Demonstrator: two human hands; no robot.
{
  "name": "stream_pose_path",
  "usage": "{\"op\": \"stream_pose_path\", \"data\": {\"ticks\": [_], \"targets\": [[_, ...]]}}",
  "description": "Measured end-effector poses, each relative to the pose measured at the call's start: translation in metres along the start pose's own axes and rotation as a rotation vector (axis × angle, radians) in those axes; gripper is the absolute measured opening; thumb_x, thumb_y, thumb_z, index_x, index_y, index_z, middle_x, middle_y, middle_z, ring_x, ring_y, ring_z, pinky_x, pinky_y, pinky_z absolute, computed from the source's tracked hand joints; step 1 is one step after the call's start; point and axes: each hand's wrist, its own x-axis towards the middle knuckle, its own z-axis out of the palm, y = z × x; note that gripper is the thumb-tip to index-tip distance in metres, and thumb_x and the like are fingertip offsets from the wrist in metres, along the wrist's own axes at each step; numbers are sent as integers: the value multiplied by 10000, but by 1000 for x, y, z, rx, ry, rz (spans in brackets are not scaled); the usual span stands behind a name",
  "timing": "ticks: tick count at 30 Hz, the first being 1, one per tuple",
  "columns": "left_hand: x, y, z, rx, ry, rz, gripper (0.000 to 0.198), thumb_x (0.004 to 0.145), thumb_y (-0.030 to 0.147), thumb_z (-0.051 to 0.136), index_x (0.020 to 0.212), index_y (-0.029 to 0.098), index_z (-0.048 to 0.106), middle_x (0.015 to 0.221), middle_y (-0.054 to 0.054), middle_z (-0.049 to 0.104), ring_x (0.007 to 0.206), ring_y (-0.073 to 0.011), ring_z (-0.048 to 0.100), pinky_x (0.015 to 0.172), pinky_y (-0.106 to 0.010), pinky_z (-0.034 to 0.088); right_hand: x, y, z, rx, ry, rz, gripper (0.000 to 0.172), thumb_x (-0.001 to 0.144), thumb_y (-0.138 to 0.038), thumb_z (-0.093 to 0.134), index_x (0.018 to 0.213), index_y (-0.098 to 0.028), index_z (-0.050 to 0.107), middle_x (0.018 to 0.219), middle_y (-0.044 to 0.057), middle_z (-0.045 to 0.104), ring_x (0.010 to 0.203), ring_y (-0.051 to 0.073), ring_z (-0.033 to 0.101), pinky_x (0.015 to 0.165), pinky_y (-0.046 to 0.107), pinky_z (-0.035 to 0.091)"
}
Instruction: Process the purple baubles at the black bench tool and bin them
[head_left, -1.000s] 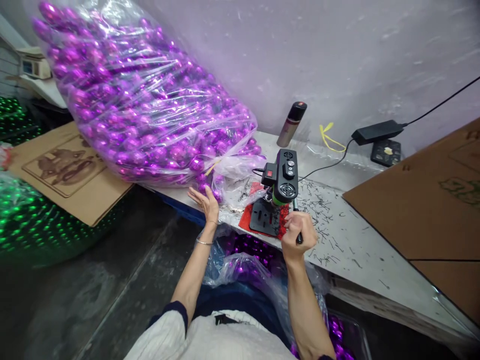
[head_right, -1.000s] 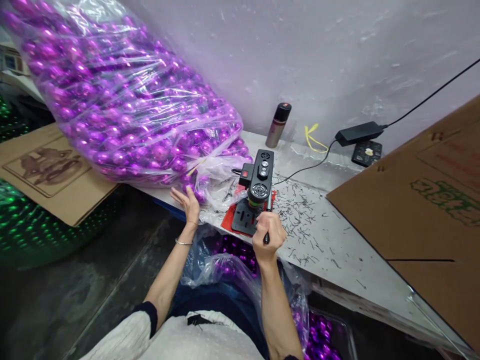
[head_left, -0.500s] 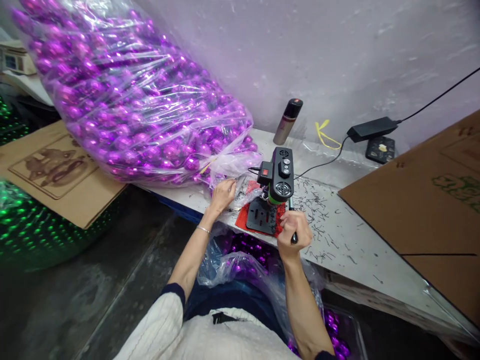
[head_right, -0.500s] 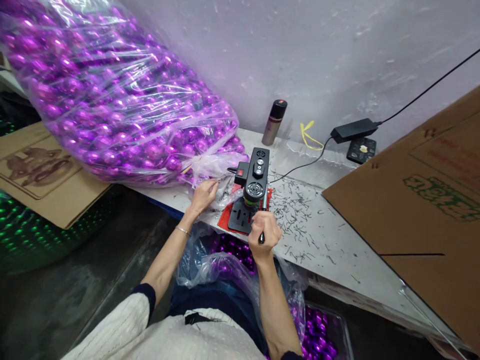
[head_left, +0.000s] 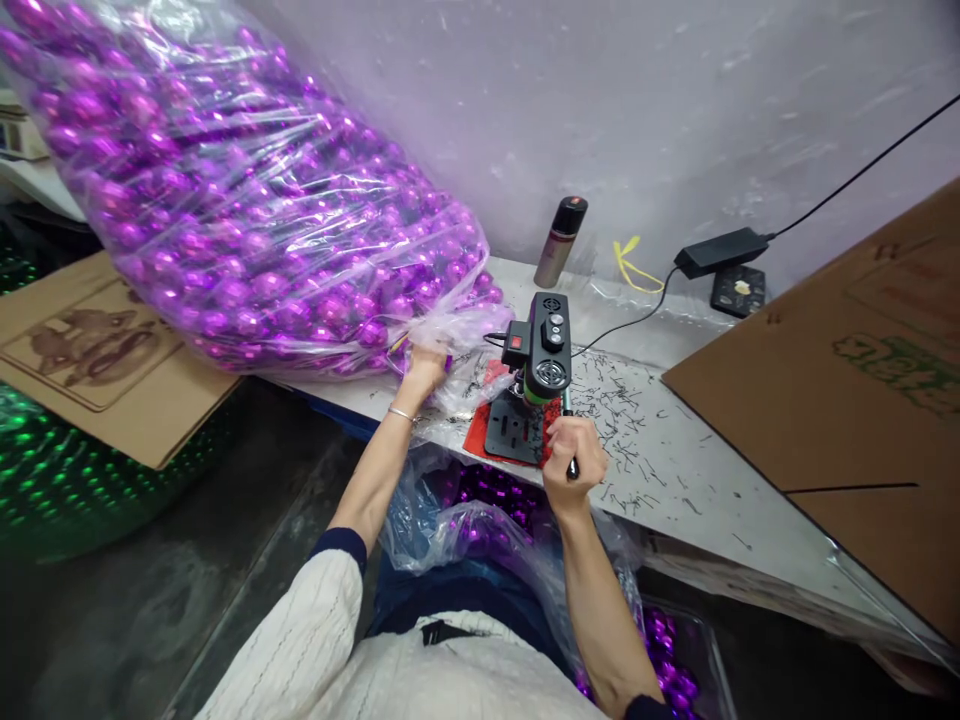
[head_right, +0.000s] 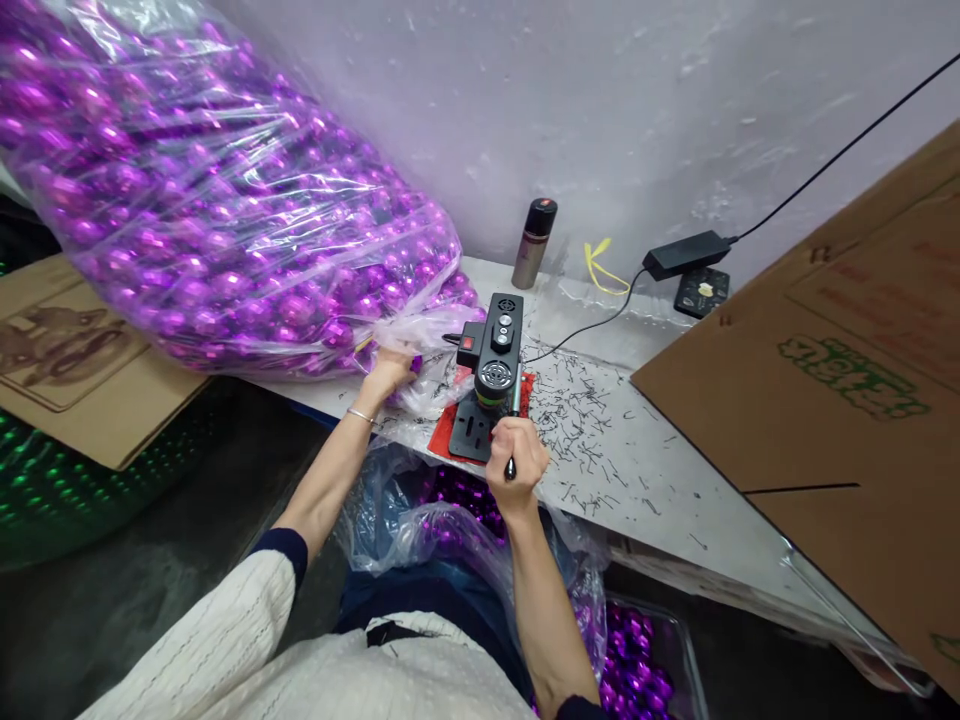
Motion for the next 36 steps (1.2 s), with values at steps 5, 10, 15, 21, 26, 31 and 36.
{"op": "stream_pose_path", "data": {"ticks": [5,10,15,21,26,31,36], "targets": [[-16,9,-24,135,-226,31,449,514,109,857,926,194,700,1068,-137,719,1213,-399,591,1147,-505,375,-2,2,2,13,14,-1,279,964,-147,446,701,-225,500,668,-5,585,638,132,585,622,291,453],[-52,24,-26,19,-263,39,607,585,348,918,1122,206,675,1103,-97,715,1103,-331,660,1045,-450,476,-1,2,2,5,17,-17,292,970,-159,430,696,-227,504,653,-5,582,620,133,577,612,294,451],[-108,41,3,-569,-195,-204,618,702,458,846,1216,204,615,1154,-87,705,996,-236,709,902,-359,566,1,1,1,27,8,-11,278,957,-137,440,700,-224,501,659,-10,573,640,135,569,632,296,442],[-137,47,23,-1135,-259,-576,307,859,387,687,1077,173,658,1077,-100,748,1002,-225,733,989,-419,569,0,2,0,14,-1,-10,267,950,-143,445,709,-221,527,675,2,599,636,141,577,624,302,443],[-134,52,24,-1202,-189,-698,224,828,312,706,996,170,666,929,-65,758,842,-188,732,860,-356,608,1,1,0,5,3,1,273,955,-151,441,705,-222,527,665,0,594,628,141,576,614,301,443],[-136,60,18,-1225,-284,-735,330,878,471,623,961,156,674,876,-91,741,669,-153,665,654,-292,582,4,-1,0,10,8,-7,275,954,-131,444,703,-223,508,669,-3,583,635,132,568,609,292,434],[-139,61,18,-1266,-369,-697,432,893,535,572,1002,131,678,960,-129,738,624,-112,592,562,-241,504,6,-2,0,27,9,-15,274,954,-121,445,706,-222,504,676,-5,581,645,129,569,617,288,432]]}}
